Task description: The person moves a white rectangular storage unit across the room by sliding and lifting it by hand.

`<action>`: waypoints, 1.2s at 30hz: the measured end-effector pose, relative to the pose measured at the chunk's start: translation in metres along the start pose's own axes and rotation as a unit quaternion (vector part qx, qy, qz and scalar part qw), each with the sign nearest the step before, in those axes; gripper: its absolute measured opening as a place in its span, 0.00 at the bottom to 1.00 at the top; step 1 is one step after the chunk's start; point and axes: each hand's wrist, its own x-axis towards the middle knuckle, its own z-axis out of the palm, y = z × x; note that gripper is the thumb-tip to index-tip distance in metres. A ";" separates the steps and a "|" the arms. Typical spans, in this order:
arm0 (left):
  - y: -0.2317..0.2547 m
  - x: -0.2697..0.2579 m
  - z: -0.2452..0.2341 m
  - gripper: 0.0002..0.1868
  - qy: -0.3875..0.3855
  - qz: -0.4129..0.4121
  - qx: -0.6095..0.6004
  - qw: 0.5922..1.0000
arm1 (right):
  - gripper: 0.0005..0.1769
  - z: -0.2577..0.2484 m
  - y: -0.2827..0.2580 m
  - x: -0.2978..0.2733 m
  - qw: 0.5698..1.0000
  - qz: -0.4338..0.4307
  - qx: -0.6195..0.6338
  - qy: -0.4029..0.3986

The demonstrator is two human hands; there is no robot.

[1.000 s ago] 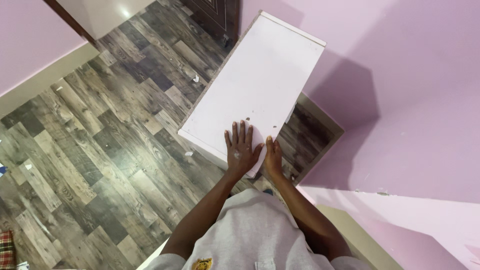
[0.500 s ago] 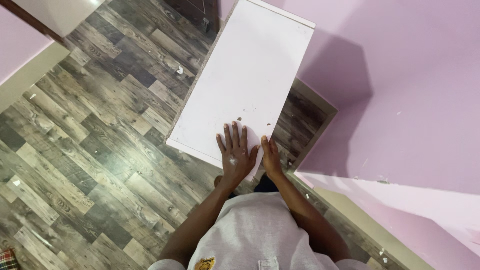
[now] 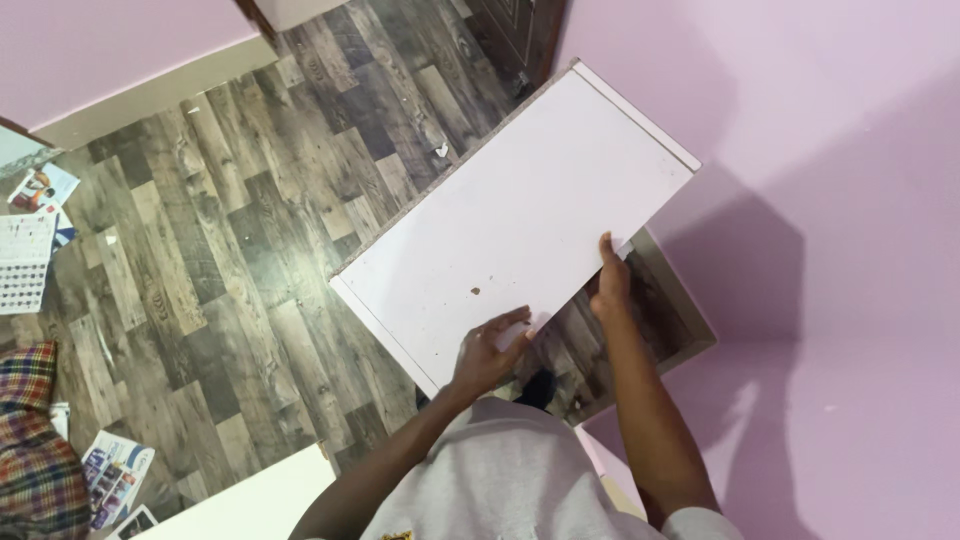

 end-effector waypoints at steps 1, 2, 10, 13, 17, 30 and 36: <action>0.009 0.003 0.015 0.31 -0.048 -0.052 -0.064 0.995 | 0.38 -0.003 -0.016 0.021 0.999 0.027 0.029 0.000; 0.013 0.005 0.030 0.32 -0.095 -0.103 -0.127 0.982 | 0.38 -0.008 -0.028 0.039 0.997 0.042 0.053 -0.023; 0.008 0.032 0.084 0.51 -0.083 -0.302 -0.667 0.676 | 0.39 -0.027 -0.081 0.114 0.993 0.083 0.012 -0.085; 0.012 0.036 0.100 0.51 0.008 -0.307 -0.711 0.633 | 0.39 -0.037 -0.083 0.123 0.990 0.101 0.025 -0.099; 0.013 0.026 0.103 0.52 0.060 -0.322 -0.725 0.605 | 0.38 -0.039 -0.082 0.139 0.984 0.094 0.065 -0.139; -0.052 -0.088 0.064 0.44 0.279 -0.268 -0.766 0.513 | 0.37 -0.046 -0.069 0.136 0.973 0.090 0.139 -0.162; -0.064 -0.090 0.063 0.38 0.318 -0.220 -0.736 0.556 | 0.36 -0.049 -0.071 0.134 0.973 0.086 0.167 -0.137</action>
